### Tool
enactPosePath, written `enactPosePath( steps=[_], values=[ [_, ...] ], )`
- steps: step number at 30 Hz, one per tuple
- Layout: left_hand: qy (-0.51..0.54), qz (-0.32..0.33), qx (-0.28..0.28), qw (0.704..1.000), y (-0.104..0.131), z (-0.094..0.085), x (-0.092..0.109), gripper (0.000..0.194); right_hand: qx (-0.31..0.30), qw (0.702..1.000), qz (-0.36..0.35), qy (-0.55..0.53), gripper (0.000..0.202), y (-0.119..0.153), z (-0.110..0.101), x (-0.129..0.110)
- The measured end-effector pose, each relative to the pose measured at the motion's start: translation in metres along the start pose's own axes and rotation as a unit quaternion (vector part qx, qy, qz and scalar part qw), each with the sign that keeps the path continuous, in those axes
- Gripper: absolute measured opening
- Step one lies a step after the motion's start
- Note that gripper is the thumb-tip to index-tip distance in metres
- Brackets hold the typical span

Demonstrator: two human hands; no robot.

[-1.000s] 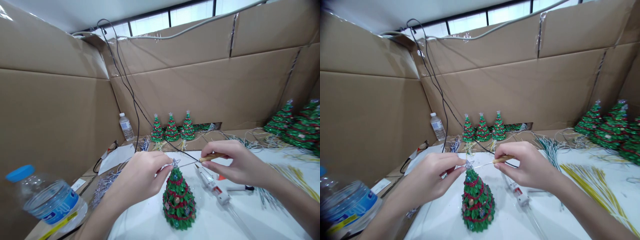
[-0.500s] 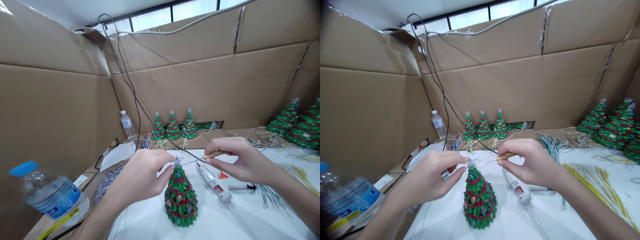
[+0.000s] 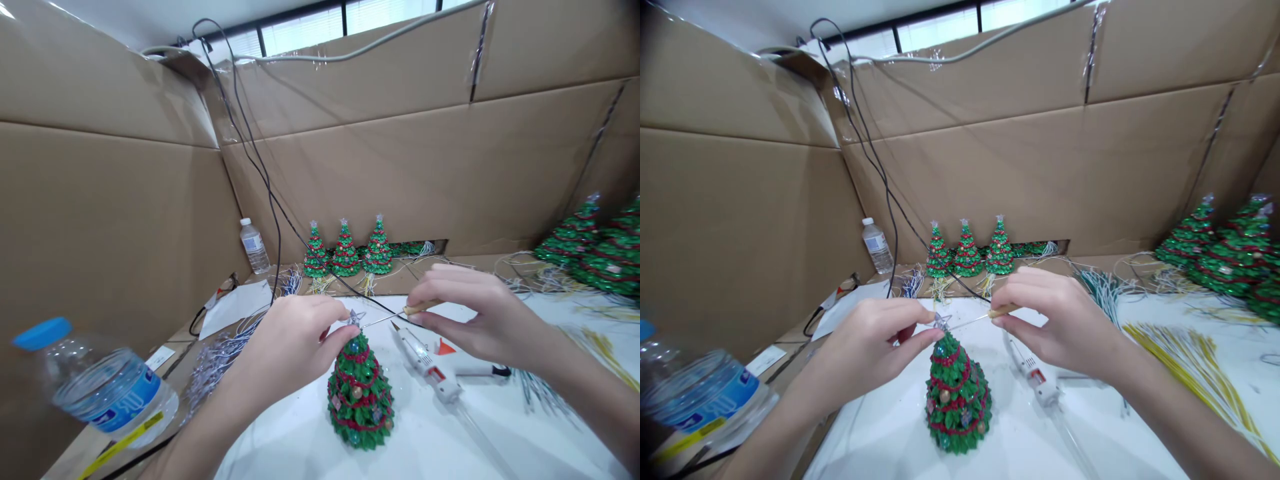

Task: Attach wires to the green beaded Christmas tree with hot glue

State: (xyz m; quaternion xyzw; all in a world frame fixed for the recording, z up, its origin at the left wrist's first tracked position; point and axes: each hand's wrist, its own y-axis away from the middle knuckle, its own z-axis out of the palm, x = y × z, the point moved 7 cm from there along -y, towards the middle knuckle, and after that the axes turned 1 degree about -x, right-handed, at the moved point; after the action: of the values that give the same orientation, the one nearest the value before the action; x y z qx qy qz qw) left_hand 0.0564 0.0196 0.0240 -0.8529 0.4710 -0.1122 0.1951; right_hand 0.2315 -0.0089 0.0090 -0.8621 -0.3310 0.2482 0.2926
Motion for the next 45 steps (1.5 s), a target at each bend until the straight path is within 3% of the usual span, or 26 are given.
enactPosePath(
  steps=[9,16,20,27,33,37,41,45],
  values=[
    [0.011,-0.012,-0.002,1.0,-0.001,0.001,-0.002,0.017,-0.031,0.989,0.083,-0.116,0.018,-0.003,0.013,0.015],
    [0.004,0.0,0.003,1.0,-0.001,0.0,-0.001,0.016,-0.093,0.929,0.206,-0.292,0.034,0.006,0.044,0.04],
    [-0.026,-0.003,-0.004,1.0,0.0,-0.001,0.001,0.017,-0.108,0.907,0.225,-0.34,0.038,0.01,0.056,0.047],
    [-0.075,0.007,0.0,0.997,0.001,-0.001,0.006,0.016,-0.107,0.895,0.222,-0.372,0.035,0.013,0.063,0.05],
    [-0.174,0.047,0.013,0.984,0.004,-0.005,0.02,0.025,-0.1,0.899,0.215,-0.368,0.035,0.01,0.061,0.048],
    [-0.183,0.055,0.011,0.982,0.006,-0.007,0.024,0.02,-0.103,0.907,0.207,-0.352,0.036,0.009,0.058,0.045],
    [-0.181,0.04,-0.018,0.982,0.006,-0.007,0.022,0.015,-0.089,0.938,0.176,-0.284,0.032,0.006,0.045,0.039],
    [-0.15,0.023,-0.02,0.988,0.008,-0.008,0.016,0.012,-0.052,0.979,0.095,-0.171,0.022,0.0,0.023,0.02]
  ],
)
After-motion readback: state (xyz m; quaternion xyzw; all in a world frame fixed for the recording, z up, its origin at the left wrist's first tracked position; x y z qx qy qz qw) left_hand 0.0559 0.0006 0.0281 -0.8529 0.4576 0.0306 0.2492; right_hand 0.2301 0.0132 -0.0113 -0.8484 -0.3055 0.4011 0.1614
